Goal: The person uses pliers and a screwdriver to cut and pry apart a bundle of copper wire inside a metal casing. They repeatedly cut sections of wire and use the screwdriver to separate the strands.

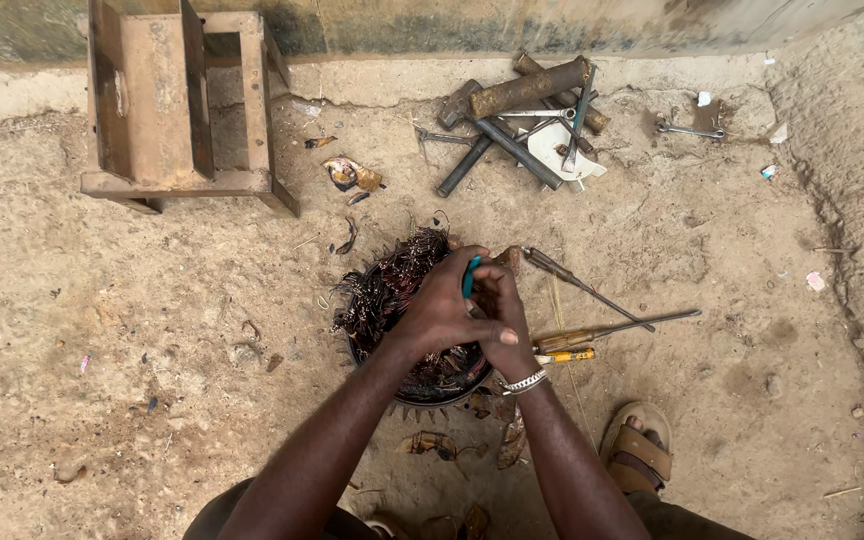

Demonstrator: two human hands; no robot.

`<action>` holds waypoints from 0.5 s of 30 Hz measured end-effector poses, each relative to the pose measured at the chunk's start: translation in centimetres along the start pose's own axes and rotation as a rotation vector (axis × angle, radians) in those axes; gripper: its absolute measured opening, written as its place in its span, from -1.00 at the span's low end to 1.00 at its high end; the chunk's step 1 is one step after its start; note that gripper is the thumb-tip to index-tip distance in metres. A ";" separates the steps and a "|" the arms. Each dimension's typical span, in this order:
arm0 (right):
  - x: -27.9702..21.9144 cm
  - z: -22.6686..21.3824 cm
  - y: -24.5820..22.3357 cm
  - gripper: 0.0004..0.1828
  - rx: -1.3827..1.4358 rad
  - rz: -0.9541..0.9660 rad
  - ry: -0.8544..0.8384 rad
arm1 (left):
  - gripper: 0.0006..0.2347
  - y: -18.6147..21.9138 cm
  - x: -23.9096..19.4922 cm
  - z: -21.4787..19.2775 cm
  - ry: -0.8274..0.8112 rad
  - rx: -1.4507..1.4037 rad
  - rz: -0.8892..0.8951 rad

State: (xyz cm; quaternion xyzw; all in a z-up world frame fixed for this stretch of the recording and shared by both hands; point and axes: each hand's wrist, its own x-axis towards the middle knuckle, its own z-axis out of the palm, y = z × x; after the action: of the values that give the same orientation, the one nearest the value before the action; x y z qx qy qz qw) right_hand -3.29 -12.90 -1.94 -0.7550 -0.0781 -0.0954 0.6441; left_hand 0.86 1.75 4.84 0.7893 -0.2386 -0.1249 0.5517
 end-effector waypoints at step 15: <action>-2.9 -2.0 -0.5 -0.55 0.151 0.096 -0.007 | -0.84 -1.1 1.6 2.5 0.294 0.069 0.048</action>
State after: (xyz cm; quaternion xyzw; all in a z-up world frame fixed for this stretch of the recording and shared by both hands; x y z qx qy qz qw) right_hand -6.30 -14.77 -1.85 -0.7076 -0.0513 -0.0555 0.7026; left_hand 1.30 -0.79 3.02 0.8118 -0.1782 0.0136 0.5560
